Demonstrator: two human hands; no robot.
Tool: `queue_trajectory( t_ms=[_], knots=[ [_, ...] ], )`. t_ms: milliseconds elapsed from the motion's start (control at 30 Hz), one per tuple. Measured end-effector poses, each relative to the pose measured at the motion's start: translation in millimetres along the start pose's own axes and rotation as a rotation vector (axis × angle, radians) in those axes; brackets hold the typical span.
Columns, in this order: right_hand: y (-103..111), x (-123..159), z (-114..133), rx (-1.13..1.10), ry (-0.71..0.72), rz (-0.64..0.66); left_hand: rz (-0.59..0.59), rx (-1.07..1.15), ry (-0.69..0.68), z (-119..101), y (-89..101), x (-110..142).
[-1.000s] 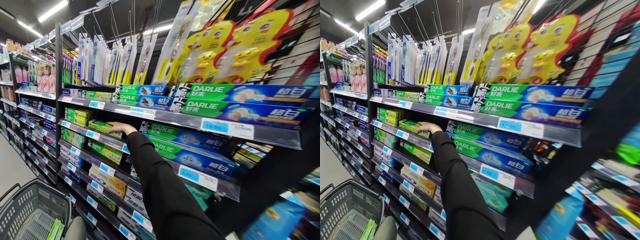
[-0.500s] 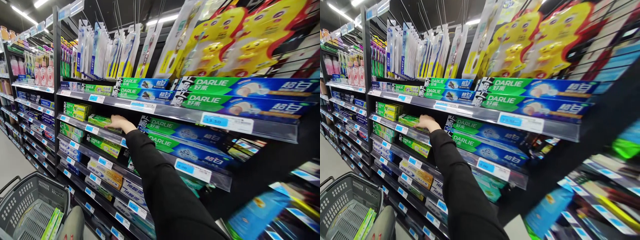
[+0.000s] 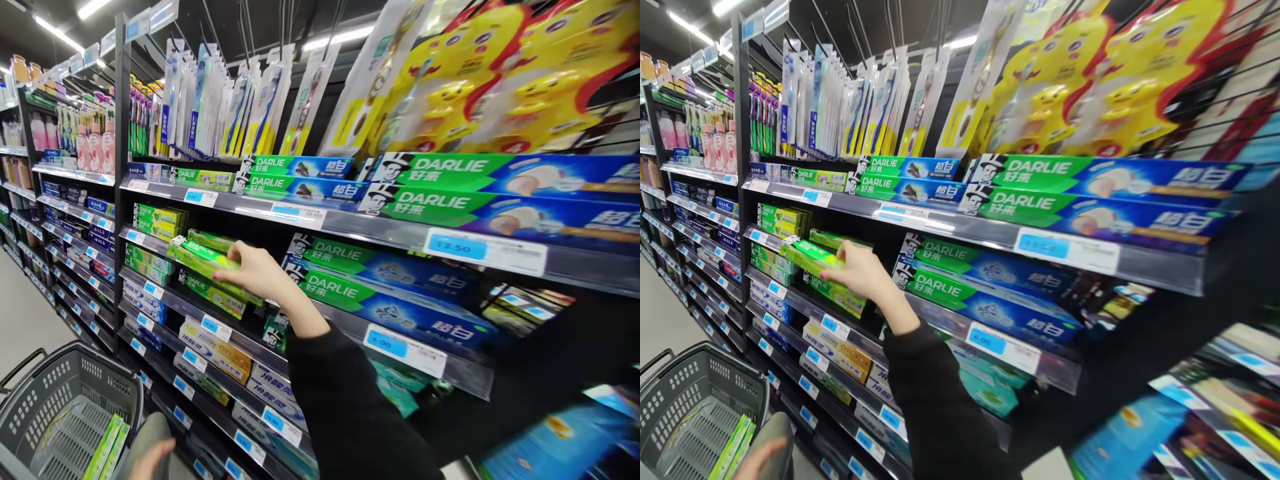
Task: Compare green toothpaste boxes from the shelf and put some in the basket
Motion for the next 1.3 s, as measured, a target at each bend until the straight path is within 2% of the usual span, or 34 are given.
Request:
queue_trajectory(
  t_ms=[100,167,233,300,333,400,500,567,667,767,867,933,1000,1067,1167,1300],
  knots=[
    [-52.1,56.4,24.2,-0.457,0.118,0.450,-0.130,0.245,-0.080,-27.6,24.1,-22.5],
    [-87.0,95.0,39.0,-0.635,0.165,0.716,-0.214,0.642,-0.300,-62.3,44.6,-28.5],
    [-114.5,125.5,42.3,-0.738,0.147,0.877,-0.213,0.786,-0.364,-84.6,55.6,-29.5],
    [-130.9,148.4,35.7,-0.831,0.111,0.945,-0.245,0.822,-0.357,-96.6,63.3,-25.6],
    [-133.0,157.3,30.1,-0.890,0.108,0.932,-0.273,0.826,-0.314,-97.3,65.0,-22.5],
    [-126.5,171.5,16.3,-1.056,0.127,0.824,-0.367,0.827,-0.202,-92.1,67.0,-13.3],
    [-111.5,191.4,-7.3,-1.247,0.149,0.544,-0.569,0.820,-0.061,-81.8,67.9,3.7],
    [-117.7,203.6,-19.9,-1.248,0.066,0.403,-0.681,0.813,0.022,-77.8,65.1,12.2],
    [-146.3,214.8,-35.0,-1.258,-0.190,0.296,-0.748,0.787,0.150,-74.2,56.6,16.5],
    [-169.9,220.7,-41.6,-1.325,-0.338,0.247,-0.744,0.768,0.202,-68.1,52.1,16.0],
    [-169.8,224.0,-42.0,-1.378,-0.274,0.185,-0.737,0.758,0.141,-59.2,55.8,18.1],
    [-157.9,227.9,-43.7,-1.396,-0.188,0.099,-0.616,0.783,0.030,-60.7,53.7,15.4],
    [-143.7,233.8,-43.8,-1.401,-0.096,0.028,-0.410,0.835,-0.103,-72.0,45.3,12.3],
    [-132.9,240.2,-40.9,-1.388,-0.012,0.000,-0.270,0.878,-0.189,-84.0,39.1,14.0],
    [-125.2,247.6,-36.3,-1.353,0.020,-0.017,-0.267,0.899,-0.198,-86.6,40.0,16.8],
    [-108.5,253.1,-19.7,-1.243,0.014,-0.155,-0.334,0.966,-0.122,-58.4,35.0,10.7]
  ],
)
Point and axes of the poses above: each hand's wrist, its own x-axis away from the middle knuckle, its own y-axis out of the back of the hand, z = x × y, the point moved 9 cm from there along -x, towards the middle knuckle, and after that the axes turned 7 degrees about -y, right-handed, at the moved point
